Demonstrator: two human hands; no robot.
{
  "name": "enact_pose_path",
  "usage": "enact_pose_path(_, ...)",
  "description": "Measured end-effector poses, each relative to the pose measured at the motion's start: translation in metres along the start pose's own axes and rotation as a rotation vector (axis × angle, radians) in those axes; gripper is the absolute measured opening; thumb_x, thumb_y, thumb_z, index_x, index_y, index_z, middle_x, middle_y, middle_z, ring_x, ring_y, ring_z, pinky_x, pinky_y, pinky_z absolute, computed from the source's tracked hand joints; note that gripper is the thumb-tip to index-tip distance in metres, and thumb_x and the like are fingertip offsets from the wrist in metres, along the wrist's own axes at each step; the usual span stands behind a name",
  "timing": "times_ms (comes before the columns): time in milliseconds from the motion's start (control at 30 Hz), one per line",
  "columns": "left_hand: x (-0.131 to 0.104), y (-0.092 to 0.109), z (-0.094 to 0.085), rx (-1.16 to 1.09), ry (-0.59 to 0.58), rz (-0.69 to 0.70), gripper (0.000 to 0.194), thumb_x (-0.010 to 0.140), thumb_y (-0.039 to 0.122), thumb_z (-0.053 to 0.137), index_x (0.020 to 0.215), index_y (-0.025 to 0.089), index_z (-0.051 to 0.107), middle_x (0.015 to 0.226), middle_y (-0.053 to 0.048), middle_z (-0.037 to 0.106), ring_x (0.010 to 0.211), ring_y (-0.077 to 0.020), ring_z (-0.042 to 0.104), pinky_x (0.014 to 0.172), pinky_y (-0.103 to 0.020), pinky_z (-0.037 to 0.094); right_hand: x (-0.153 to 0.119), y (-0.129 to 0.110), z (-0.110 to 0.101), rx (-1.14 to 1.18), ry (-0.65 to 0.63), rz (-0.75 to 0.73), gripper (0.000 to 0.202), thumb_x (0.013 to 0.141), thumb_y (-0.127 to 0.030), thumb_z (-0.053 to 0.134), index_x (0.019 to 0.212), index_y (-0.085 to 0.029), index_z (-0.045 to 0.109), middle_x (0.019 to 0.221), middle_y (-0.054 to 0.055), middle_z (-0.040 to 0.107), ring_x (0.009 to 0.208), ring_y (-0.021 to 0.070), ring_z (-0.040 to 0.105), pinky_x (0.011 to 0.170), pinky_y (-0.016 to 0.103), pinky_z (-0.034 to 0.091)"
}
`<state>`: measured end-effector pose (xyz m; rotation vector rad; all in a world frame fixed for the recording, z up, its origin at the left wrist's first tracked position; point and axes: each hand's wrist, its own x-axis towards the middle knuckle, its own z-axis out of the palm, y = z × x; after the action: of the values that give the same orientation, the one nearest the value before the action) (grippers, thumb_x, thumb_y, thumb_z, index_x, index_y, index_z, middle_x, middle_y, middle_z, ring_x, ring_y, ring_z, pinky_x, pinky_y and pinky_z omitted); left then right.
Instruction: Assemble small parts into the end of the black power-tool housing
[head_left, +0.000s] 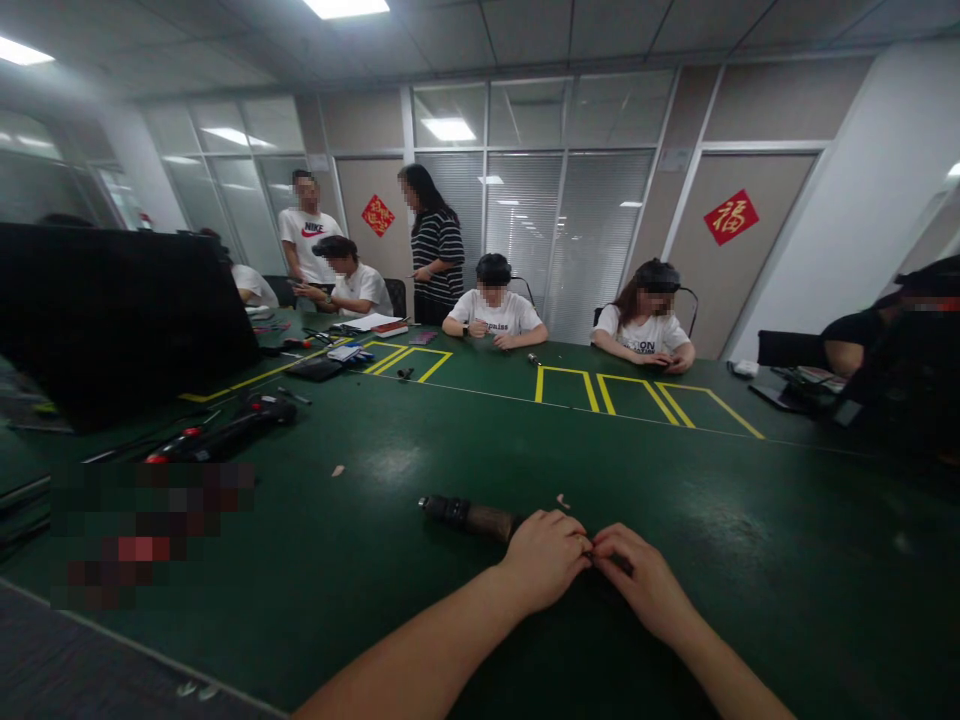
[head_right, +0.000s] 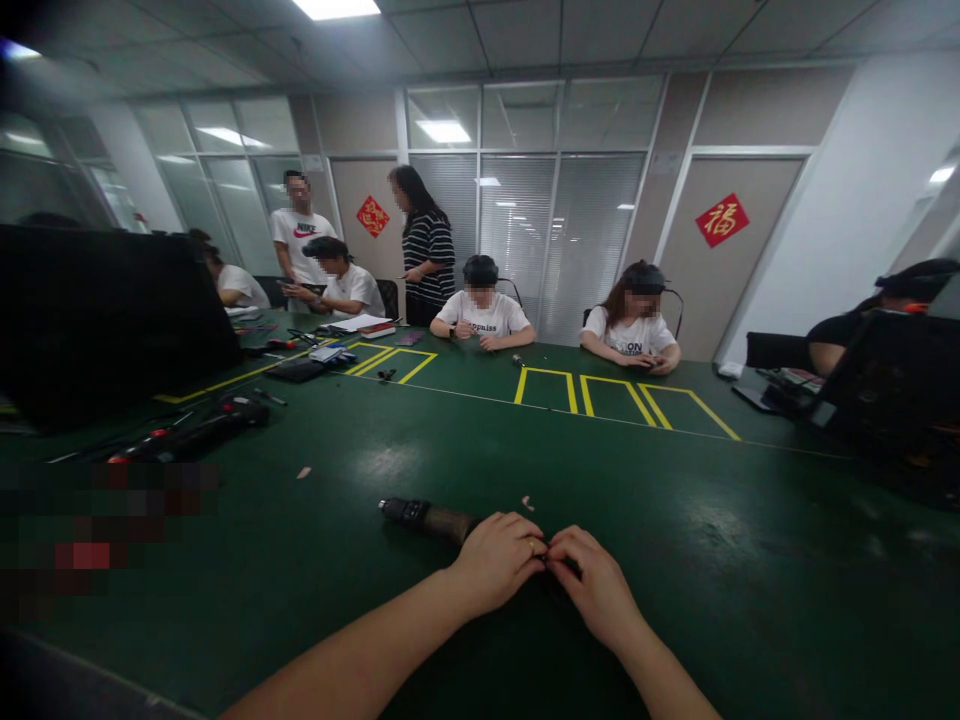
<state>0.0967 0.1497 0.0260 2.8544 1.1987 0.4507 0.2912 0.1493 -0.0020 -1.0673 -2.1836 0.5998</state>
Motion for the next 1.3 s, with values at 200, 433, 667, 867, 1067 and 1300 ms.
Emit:
enact_pose_path(200, 0.0, 0.002, 0.001, -0.022, 0.011, -0.018, 0.019, 0.09, 0.027, 0.049, 0.101, 0.021, 0.064, 0.105, -0.002, 0.061, 0.101, -0.019, 0.052, 0.084, -0.033, 0.04, -0.001, -0.001, 0.0, 0.004, 0.006, -0.004, 0.02, 0.093, -0.03, 0.047, 0.079, -0.022, 0.06, 0.093, 0.005, 0.058, 0.089, 0.0213, 0.056, 0.079, 0.032, 0.046)
enact_pose_path(433, 0.0, 0.001, 0.001, -0.031, 0.004, -0.019, 0.014, 0.091, 0.028, 0.052, 0.098, 0.023, 0.063, 0.106, 0.002, 0.062, 0.101, -0.0177, 0.052, 0.084, -0.032, 0.038, 0.001, -0.004, 0.0, 0.036, 0.007, 0.011, 0.019, 0.091, -0.03, 0.048, 0.076, -0.021, 0.057, 0.09, 0.003, 0.056, 0.085, 0.0197, 0.056, 0.073, 0.028, 0.044)
enact_pose_path(667, 0.002, 0.008, 0.004, 0.01, 0.026, -0.047, 0.013, 0.089, 0.022, 0.051, 0.096, 0.021, 0.062, 0.108, 0.0, 0.061, 0.106, -0.0191, 0.048, 0.092, -0.036, 0.035, 0.001, -0.006, -0.001, 0.048, 0.006, 0.012, 0.016, 0.087, -0.027, 0.05, 0.074, -0.021, 0.056, 0.091, 0.003, 0.057, 0.087, 0.02, 0.055, 0.076, 0.029, 0.044)
enact_pose_path(867, 0.001, 0.009, 0.005, 0.07, 0.051, -0.069, 0.017, 0.091, 0.026, 0.049, 0.102, 0.02, 0.06, 0.109, -0.002, 0.06, 0.105, -0.021, 0.048, 0.094, -0.04, 0.033, 0.0, 0.0, 0.003, 0.05, 0.036, 0.031, 0.014, 0.087, -0.026, 0.049, 0.075, -0.021, 0.056, 0.092, 0.003, 0.057, 0.088, 0.0207, 0.055, 0.077, 0.029, 0.044)
enact_pose_path(1067, 0.001, 0.006, 0.004, 0.094, 0.025, -0.049, 0.016, 0.093, 0.029, 0.048, 0.097, 0.022, 0.062, 0.105, 0.0, 0.061, 0.101, -0.0196, 0.049, 0.082, -0.034, 0.039, 0.0, 0.004, 0.006, 0.058, 0.046, 0.043, 0.018, 0.089, -0.03, 0.049, 0.075, -0.021, 0.056, 0.089, 0.004, 0.057, 0.086, 0.021, 0.055, 0.075, 0.029, 0.044)
enact_pose_path(1300, 0.007, 0.009, 0.005, 0.119, -0.014, -0.071, 0.016, 0.09, 0.031, 0.055, 0.099, 0.019, 0.061, 0.105, -0.003, 0.061, 0.101, -0.0213, 0.05, 0.08, -0.034, 0.04, 0.002, 0.0, 0.003, 0.086, 0.012, 0.047, 0.015, 0.086, -0.026, 0.05, 0.073, -0.022, 0.056, 0.092, 0.003, 0.057, 0.087, 0.0206, 0.055, 0.078, 0.029, 0.044)
